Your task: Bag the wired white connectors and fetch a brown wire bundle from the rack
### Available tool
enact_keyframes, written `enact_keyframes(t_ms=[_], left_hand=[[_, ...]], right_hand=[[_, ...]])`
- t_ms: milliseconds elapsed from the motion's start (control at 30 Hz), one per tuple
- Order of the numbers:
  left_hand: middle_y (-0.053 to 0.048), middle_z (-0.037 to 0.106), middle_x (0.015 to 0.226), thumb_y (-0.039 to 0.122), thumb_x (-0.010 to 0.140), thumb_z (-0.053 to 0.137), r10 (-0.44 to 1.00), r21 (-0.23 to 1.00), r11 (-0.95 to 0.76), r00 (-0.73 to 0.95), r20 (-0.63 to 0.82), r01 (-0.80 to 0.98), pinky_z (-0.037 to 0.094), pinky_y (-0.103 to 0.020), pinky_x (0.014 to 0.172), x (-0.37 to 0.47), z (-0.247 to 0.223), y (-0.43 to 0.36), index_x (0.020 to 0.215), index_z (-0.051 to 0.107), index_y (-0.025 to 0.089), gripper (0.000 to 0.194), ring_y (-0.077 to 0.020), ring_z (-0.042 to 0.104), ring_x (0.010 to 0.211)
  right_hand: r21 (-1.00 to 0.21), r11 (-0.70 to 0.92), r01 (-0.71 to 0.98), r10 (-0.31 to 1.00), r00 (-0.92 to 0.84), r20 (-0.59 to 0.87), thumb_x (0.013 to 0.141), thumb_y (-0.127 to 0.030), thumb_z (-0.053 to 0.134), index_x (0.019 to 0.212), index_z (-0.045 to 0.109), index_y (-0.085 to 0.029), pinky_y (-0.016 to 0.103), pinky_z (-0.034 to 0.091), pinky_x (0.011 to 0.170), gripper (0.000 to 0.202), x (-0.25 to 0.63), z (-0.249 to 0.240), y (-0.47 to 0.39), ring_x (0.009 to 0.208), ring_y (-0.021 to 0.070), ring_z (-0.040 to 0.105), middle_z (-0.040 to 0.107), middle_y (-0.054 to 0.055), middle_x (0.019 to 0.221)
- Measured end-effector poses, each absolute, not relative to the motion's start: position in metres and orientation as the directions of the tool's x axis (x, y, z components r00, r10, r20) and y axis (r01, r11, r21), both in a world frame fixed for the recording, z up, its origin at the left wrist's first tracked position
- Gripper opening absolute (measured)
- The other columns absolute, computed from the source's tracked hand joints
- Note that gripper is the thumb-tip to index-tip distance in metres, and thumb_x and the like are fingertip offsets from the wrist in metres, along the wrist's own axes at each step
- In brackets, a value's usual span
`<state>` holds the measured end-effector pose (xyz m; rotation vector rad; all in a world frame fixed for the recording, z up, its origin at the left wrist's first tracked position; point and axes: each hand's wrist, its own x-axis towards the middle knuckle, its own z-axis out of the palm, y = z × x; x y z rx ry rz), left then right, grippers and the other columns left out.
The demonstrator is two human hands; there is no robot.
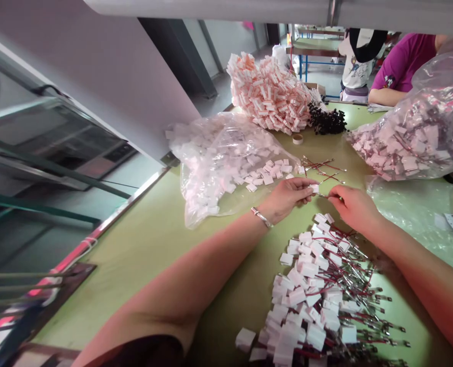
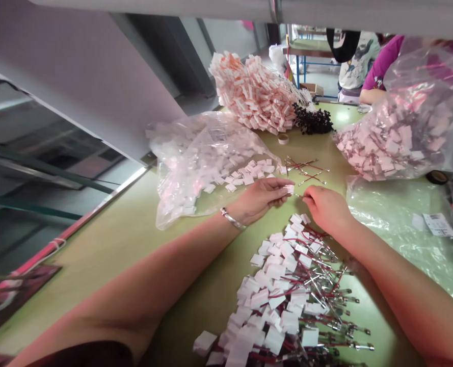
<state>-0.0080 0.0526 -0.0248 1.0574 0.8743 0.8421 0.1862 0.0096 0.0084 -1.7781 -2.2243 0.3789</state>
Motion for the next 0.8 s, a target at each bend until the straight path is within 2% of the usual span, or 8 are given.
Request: enact_keyframes(t_ms=[100, 200, 300, 500, 667, 733, 800], left_hand=[[0.001, 0.061, 0.061, 0.021, 0.079, 0.070, 0.882, 0.959, 0.245, 0.444, -0.160, -0.140, 0.034, -0.019, 0.049, -0.008, -0.024, 0.051, 0.097, 0.069, 0.014, 0.020, -0.0056, 0.051, 0.052], [0.001, 0.061, 0.061, 0.022, 0.078, 0.071, 0.883, 0.960, 0.241, 0.443, -0.156, -0.142, 0.034, -0.019, 0.050, -0.009, -0.024, 0.051, 0.097, 0.069, 0.014, 0.020, -0.0059, 0.051, 0.053], [0.000, 0.061, 0.063, 0.023, 0.077, 0.071, 0.881, 0.963, 0.237, 0.446, -0.158, -0.126, 0.034, -0.019, 0.049, -0.010, -0.023, 0.051, 0.095, 0.070, 0.014, 0.021, -0.0060, 0.051, 0.054], [-0.001, 0.061, 0.065, 0.027, 0.077, 0.069, 0.860, 0.988, 0.152, 0.495, -0.126, -0.014, 0.035, -0.019, 0.048, -0.012, -0.017, 0.049, 0.099, 0.070, 0.014, 0.026, -0.0065, 0.050, 0.055], [-0.001, 0.062, 0.064, 0.024, 0.081, 0.063, 0.844, 0.987, 0.072, 0.519, -0.136, 0.142, 0.036, -0.020, 0.048, -0.011, -0.008, 0.043, 0.100, 0.071, 0.017, 0.022, -0.0071, 0.051, 0.054], [-0.001, 0.063, 0.064, 0.022, 0.082, 0.061, 0.837, 0.986, 0.080, 0.527, -0.147, 0.147, 0.037, -0.020, 0.049, -0.010, -0.006, 0.042, 0.099, 0.071, 0.017, 0.020, -0.0075, 0.053, 0.054], [-0.003, 0.066, 0.067, 0.023, 0.082, 0.061, 0.840, 0.987, 0.106, 0.521, -0.153, 0.119, 0.039, -0.020, 0.049, -0.008, -0.007, 0.042, 0.099, 0.070, 0.016, 0.020, -0.0079, 0.054, 0.054]], right_hand=[[-0.389, 0.216, 0.895, 0.973, -0.229, 0.015, 0.090, -0.026, 0.046, 0.091, 0.063, -0.018, 0.027, 0.032, 0.060, 0.018, 0.184, 0.007, 0.006, 0.068, 0.0159, 0.055, 0.069, 0.005, 0.083], [-0.449, 0.224, 0.865, 0.971, -0.239, 0.025, 0.090, -0.029, 0.046, 0.090, 0.063, -0.019, 0.027, 0.033, 0.059, 0.020, 0.186, 0.005, 0.005, 0.065, 0.0149, 0.054, 0.068, 0.004, 0.079], [-0.456, 0.211, 0.865, 0.976, -0.214, 0.044, 0.089, -0.031, 0.046, 0.090, 0.063, -0.019, 0.027, 0.032, 0.058, 0.021, 0.188, 0.006, 0.005, 0.061, 0.0143, 0.052, 0.068, 0.004, 0.076], [-0.379, 0.212, 0.901, 0.976, -0.216, 0.032, 0.087, -0.030, 0.046, 0.087, 0.065, -0.020, 0.027, 0.031, 0.057, 0.022, 0.188, 0.006, 0.004, 0.060, 0.0140, 0.051, 0.068, 0.004, 0.075], [-0.276, 0.218, 0.936, 0.975, -0.221, 0.022, 0.085, -0.026, 0.045, 0.081, 0.066, -0.020, 0.028, 0.026, 0.054, 0.022, 0.187, 0.011, 0.001, 0.056, 0.0133, 0.047, 0.066, 0.003, 0.070], [-0.303, 0.198, 0.932, 0.979, -0.202, 0.019, 0.085, -0.026, 0.045, 0.081, 0.066, -0.020, 0.028, 0.027, 0.054, 0.021, 0.188, 0.014, 0.002, 0.055, 0.0132, 0.047, 0.065, 0.003, 0.068], [-0.380, 0.166, 0.910, 0.985, -0.175, 0.012, 0.084, -0.028, 0.047, 0.081, 0.065, -0.020, 0.027, 0.029, 0.054, 0.020, 0.188, 0.014, 0.003, 0.054, 0.0130, 0.048, 0.065, 0.002, 0.066]])
